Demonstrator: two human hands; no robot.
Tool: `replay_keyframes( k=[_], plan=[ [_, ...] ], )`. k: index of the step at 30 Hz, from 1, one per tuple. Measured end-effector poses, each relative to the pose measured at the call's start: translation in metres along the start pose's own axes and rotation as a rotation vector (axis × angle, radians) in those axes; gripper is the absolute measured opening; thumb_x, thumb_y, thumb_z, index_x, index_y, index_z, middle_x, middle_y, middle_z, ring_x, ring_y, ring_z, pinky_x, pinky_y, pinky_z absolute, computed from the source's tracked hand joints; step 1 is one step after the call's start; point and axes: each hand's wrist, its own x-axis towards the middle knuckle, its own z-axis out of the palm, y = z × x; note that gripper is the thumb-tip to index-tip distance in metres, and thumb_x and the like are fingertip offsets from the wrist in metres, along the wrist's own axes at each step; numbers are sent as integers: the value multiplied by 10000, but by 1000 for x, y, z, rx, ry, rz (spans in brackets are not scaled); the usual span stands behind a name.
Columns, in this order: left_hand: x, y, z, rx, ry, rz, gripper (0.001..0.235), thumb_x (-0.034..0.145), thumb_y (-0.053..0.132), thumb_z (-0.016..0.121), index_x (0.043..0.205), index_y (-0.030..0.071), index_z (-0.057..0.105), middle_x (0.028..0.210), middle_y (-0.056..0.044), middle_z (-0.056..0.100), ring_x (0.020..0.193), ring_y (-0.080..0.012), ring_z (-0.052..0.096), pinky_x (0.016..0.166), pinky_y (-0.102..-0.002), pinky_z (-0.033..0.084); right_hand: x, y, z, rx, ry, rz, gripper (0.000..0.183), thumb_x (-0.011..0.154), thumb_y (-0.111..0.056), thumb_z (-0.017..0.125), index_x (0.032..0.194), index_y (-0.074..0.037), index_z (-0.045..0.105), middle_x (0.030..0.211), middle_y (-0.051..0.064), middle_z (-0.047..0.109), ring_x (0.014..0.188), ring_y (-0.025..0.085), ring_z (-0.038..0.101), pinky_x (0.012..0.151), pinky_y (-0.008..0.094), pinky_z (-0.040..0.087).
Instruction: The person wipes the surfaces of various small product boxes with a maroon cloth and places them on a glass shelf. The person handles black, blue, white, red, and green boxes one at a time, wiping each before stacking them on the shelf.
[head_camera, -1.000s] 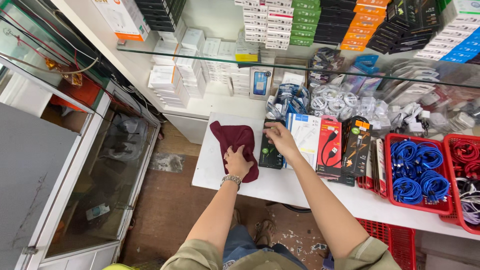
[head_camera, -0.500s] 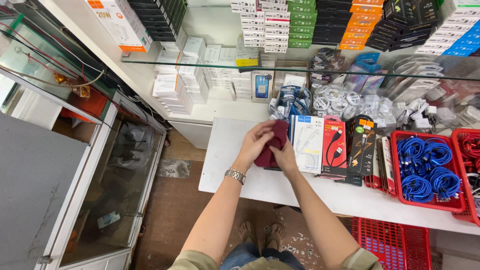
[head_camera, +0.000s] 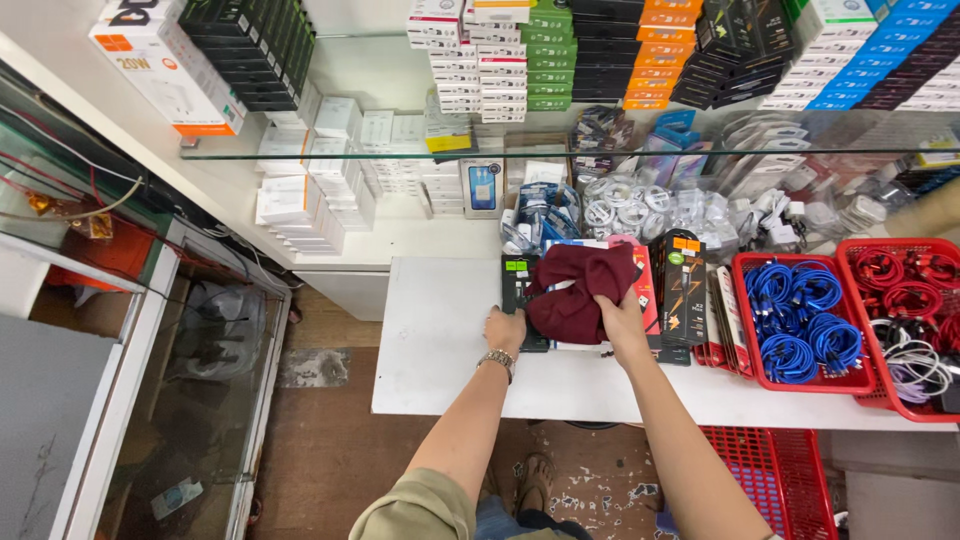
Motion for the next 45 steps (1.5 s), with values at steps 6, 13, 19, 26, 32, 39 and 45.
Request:
replay_keyframes(
  k=[6, 13, 19, 26, 32, 39, 45],
  plan=[
    [7, 14, -24, 44, -91, 26, 658, 725, 458, 847, 1202, 38, 677, 1165, -207, 703, 1206, -356, 599, 1036, -446, 469, -7, -6, -5, -40, -43, -69, 639, 912, -57, 619, 1514, -106, 411, 1388, 91, 614, 1219, 191, 596, 1024, 321, 466],
    [3, -40, -57, -6, -51, 220, 526, 798, 333, 820, 1178, -2, 678, 1026, -180, 746, 986, -326, 724, 893, -399, 560, -15, -14, 16, -5, -112, -122, 686, 904, 6, 586, 1546, -118, 380, 1400, 86, 617, 1258, 184, 593, 1050, 313, 457],
    [-10, -35, -103, -907, -368, 6, 547, 916, 288, 622, 1386, 63, 458, 1285, -144, 641, 1170, -258, 647, 949, -423, 563, -41, -24, 69, -142, -366, -223, 795, 831, -74, 653, 1555, -84, 324, 1472, 139, 555, 1322, 231, 562, 1090, 345, 434],
    [-59, -1, -150, -1166, -661, 32, 705, 1035, 583, 370, 1537, 90, 415, 1403, -63, 614, 1258, -196, 615, 1000, -397, 531, -92, -38, 139, -789, -171, -581, 666, 908, -442, 747, 1386, -39, 515, 1590, 199, 385, 1347, 445, 426, 1098, 482, 367],
    [-69, -18, -183, -948, -529, 126, 619, 981, 315, 582, 1516, 121, 338, 1233, -115, 668, 1040, -260, 687, 846, -444, 590, -71, -49, 131, -486, -168, -458, 575, 899, -309, 729, 1381, -65, 530, 1386, 191, 592, 1247, 353, 620, 1052, 384, 492],
    [-69, -21, -190, -424, -141, 582, 520, 917, 58, 669, 1395, 57, 465, 1050, -147, 760, 940, -256, 753, 800, -367, 576, -68, -74, 137, 6, -428, -239, 475, 964, -327, 699, 1359, -96, 573, 1515, 127, 531, 1385, 251, 527, 1107, 311, 419],
    [-106, -1, -207, -325, 19, 599, 341, 946, 30, 634, 1282, 47, 579, 1018, -228, 732, 923, -418, 674, 803, -428, 527, -70, -83, 156, -118, -278, -395, 333, 884, -234, 765, 1100, -28, 614, 1442, 181, 524, 1262, 245, 564, 1068, 350, 459]
  ],
)
